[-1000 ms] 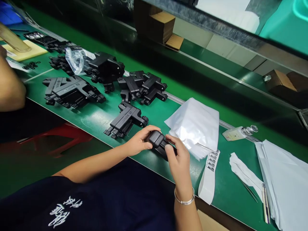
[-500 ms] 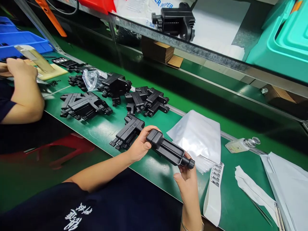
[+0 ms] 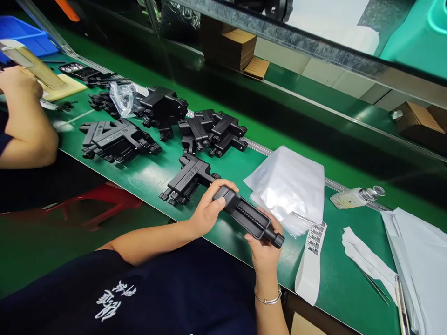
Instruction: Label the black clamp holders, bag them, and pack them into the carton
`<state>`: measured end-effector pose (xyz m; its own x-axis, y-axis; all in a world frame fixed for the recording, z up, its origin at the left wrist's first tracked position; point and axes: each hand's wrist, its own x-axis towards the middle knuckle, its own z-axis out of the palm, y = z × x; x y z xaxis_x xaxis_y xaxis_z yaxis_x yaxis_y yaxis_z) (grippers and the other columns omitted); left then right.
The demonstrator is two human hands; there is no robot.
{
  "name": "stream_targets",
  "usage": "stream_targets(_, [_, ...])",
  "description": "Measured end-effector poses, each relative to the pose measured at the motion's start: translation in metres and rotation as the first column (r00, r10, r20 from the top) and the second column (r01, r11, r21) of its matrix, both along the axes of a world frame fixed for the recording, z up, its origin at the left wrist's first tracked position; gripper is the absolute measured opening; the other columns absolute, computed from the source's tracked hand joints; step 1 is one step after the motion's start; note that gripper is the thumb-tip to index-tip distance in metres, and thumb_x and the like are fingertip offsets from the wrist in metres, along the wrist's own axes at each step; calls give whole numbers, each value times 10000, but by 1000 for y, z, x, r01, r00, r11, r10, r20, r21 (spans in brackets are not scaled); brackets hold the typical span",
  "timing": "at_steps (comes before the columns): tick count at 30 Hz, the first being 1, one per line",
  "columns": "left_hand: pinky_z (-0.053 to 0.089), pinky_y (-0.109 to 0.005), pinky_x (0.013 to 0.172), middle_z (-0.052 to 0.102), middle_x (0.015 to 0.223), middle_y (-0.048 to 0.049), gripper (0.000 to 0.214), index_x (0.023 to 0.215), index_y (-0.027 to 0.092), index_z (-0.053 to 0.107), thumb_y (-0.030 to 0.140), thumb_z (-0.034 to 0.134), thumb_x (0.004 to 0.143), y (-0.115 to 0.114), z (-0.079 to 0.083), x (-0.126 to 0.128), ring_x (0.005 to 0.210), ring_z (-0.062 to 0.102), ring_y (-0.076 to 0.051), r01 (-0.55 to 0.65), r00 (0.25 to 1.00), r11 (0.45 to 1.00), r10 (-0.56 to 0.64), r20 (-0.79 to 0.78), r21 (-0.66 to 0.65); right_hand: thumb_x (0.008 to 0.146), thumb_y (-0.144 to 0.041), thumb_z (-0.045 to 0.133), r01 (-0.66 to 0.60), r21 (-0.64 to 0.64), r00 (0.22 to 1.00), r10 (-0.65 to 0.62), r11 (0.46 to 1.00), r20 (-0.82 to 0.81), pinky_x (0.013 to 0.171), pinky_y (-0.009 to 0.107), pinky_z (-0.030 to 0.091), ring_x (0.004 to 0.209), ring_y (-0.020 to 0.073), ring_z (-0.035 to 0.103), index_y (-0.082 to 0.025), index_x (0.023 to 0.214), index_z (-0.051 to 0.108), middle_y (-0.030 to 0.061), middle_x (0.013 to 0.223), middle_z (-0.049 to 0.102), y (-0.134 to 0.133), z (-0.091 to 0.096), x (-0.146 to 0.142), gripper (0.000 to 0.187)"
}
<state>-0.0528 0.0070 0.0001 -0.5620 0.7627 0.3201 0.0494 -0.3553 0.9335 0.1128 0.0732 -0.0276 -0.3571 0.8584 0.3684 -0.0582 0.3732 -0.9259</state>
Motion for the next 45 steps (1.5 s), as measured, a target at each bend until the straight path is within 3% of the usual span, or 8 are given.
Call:
stream_targets(4, [463, -392, 944, 606, 1058, -81, 349, 1112, 203, 552, 493, 439, 954, 0, 0, -3, 1029, 563, -239, 50, 998, 999, -51, -45, -13, 726, -447, 815, 1, -14, 1000, -1, 1000, 8, 1006, 468, 474, 1088, 267, 647, -214, 1192, 602, 110, 1161, 672, -1, -3, 3, 563])
stream_targets(10, [483, -374, 871, 513, 1214, -97, 649, 1344, 246, 372, 399, 652, 779, -6, -9, -6, 1034, 542, -244, 247, 967, 962, -252, -33, -114, 739, -473, 794, 9, -153, 999, -15, 988, -38, 980, 438, 486, 1086, 251, 625, -230, 1214, 577, 98, 1163, 630, 7, -14, 11, 575])
stream_targets(22, [451, -357, 881, 514, 1147, -61, 564, 1326, 262, 394, 362, 650, 833, -14, -11, -3, 1006, 529, -220, 277, 961, 938, -271, 55, -209, 740, -491, 769, 106, -106, 993, -99, 989, 69, 882, 412, 509, 917, 241, 655, -190, 1162, 576, 87, 1005, 673, 1, -1, 17, 553])
stream_targets(27, [474, -339, 838, 527, 1187, -72, 547, 1259, 254, 456, 357, 713, 789, -15, -10, -6, 1011, 555, -227, 283, 959, 942, -281, 39, -178, 714, -555, 770, 18, -110, 992, -4, 994, 123, 923, 442, 509, 1031, 276, 645, -194, 1175, 591, 120, 1105, 665, 12, -7, 24, 612])
stream_targets(30, [485, -352, 854, 557, 1171, -67, 517, 1195, 258, 484, 347, 761, 767, -14, -16, -4, 1027, 573, -230, 229, 970, 967, -236, -55, -115, 711, -548, 776, 2, -143, 991, 17, 990, 132, 964, 465, 504, 1136, 292, 609, -204, 1222, 577, 137, 1217, 630, 18, -9, 21, 647])
stream_targets(34, [456, -422, 960, 554, 1149, -70, 492, 1125, 252, 471, 374, 786, 767, -12, -34, 2, 1107, 564, -244, -7, 977, 1000, 12, -213, 23, 868, -465, 641, 113, -186, 990, -95, 976, 103, 994, 510, 498, 1259, 289, 544, -229, 1396, 450, 156, 1417, 503, 12, -7, 10, 610])
stream_targets(40, [465, -422, 942, 525, 1145, -66, 477, 1123, 258, 444, 372, 773, 798, -14, -54, 4, 1092, 567, -229, -167, 931, 984, 179, -319, 65, 927, -344, 583, 99, 191, 965, -141, 977, 222, 1129, 566, 370, 1437, 301, 354, -311, 1488, 357, 105, 1538, 375, -17, 9, -2, 606])
stream_targets(45, [469, -413, 934, 527, 1150, -70, 476, 1124, 256, 452, 388, 773, 799, -15, -57, 3, 1087, 571, -227, -174, 930, 983, 181, -319, 49, 942, -302, 550, -74, 401, 927, -85, 913, 366, 1088, 576, 417, 1297, 292, 522, -274, 1373, 493, 115, 1365, 562, -29, 16, -11, 436])
